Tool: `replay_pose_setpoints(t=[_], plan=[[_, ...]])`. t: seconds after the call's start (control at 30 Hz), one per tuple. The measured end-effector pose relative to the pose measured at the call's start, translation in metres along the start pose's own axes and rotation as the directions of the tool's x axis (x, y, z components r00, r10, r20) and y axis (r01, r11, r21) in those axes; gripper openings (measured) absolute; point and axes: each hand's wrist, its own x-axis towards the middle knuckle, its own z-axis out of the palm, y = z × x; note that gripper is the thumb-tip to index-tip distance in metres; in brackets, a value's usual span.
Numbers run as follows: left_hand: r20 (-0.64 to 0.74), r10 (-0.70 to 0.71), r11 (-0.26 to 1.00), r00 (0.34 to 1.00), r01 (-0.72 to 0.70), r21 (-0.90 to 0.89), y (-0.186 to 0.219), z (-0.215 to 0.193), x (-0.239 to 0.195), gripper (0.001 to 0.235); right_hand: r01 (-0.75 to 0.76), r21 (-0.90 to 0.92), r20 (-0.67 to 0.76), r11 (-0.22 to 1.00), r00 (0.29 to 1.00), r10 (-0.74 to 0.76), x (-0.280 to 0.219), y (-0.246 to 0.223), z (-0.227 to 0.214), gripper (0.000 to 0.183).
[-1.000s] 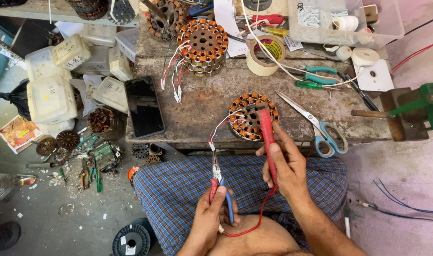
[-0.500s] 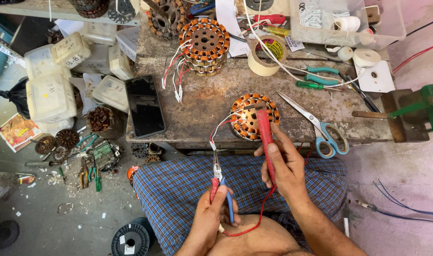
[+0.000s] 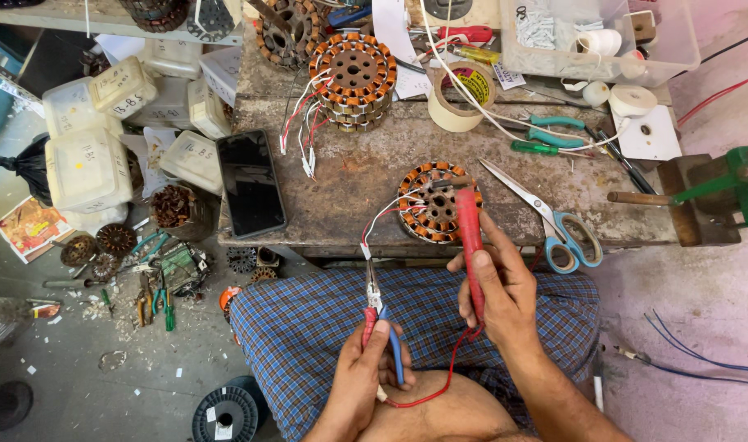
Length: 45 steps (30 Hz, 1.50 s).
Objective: The person sits on the floor and works on a circular stator, stripping and twisting wires, then using a multimeter to test continuity between terminals. The person handles multiple stators and uses pliers and scissors during the process.
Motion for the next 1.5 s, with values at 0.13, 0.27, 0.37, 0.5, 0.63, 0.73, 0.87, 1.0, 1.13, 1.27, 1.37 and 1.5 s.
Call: replay_pose_setpoints(t=[0.13,0.27,0.37,0.5,0.63,0.73,0.87,1.0,1.13,1.27,1.37,1.5], plan=[[0.023,0.026,1.0,0.999,-0.026,-0.009,0.002,0.001,-0.003,0.046,0.023,0.015,-0.015,1.0,1.0,-0.023,-0.006,0.0,-0.003,0.057],[0.026,0.044,0.997,0.999,-0.042,-0.059,0.01,0.006,-0.009,0.055,0.057,0.012,-0.02,0.998,0.998,-0.057,-0.01,0.002,-0.007,0.057],[0.002,0.034,0.993,0.999,-0.033,-0.117,0.015,0.009,-0.015,0.059,0.102,0.004,-0.018,0.995,0.995,-0.102,-0.015,0.002,-0.011,0.058],[-0.049,0.056,0.98,0.997,-0.064,-0.191,0.013,0.006,-0.017,0.061,0.207,-0.012,0.001,0.978,0.978,-0.207,-0.022,0.005,-0.013,0.054],[-0.092,0.141,0.96,0.986,-0.159,-0.229,-0.001,-0.005,-0.012,0.051,0.259,0.031,0.056,0.965,0.964,-0.26,-0.03,0.015,-0.011,0.047],[-0.037,0.301,0.908,0.953,-0.298,-0.294,-0.014,-0.014,-0.01,0.042,0.234,0.017,0.141,0.972,0.962,-0.234,-0.036,0.022,-0.008,0.045],[0.156,0.534,0.845,0.831,-0.515,-0.144,-0.024,-0.02,-0.019,0.035,0.091,-0.206,0.258,0.974,0.965,-0.036,-0.044,0.024,0.005,0.04],[0.353,0.67,0.705,0.653,-0.709,-0.025,-0.022,-0.019,-0.025,0.031,0.484,-0.286,0.491,0.827,0.815,-0.307,-0.047,0.019,0.023,0.027],[0.341,0.643,0.746,0.686,-0.661,-0.077,-0.018,-0.017,-0.024,0.033,0.511,-0.307,0.59,0.803,0.764,-0.261,-0.042,0.013,0.028,0.024],[0.295,0.558,0.83,0.776,-0.518,-0.208,-0.017,-0.017,-0.023,0.034,0.517,-0.377,0.578,0.768,0.779,-0.241,-0.018,-0.003,0.01,0.026],[0.302,0.586,0.81,0.752,-0.553,-0.195,-0.017,-0.017,-0.023,0.038,0.543,-0.501,0.439,0.674,0.83,-0.343,0.011,-0.022,-0.012,0.039],[0.316,0.586,0.809,0.747,-0.565,-0.163,-0.017,-0.017,-0.021,0.038,0.549,-0.678,0.381,0.488,0.831,-0.405,0.044,-0.047,-0.033,0.08]])
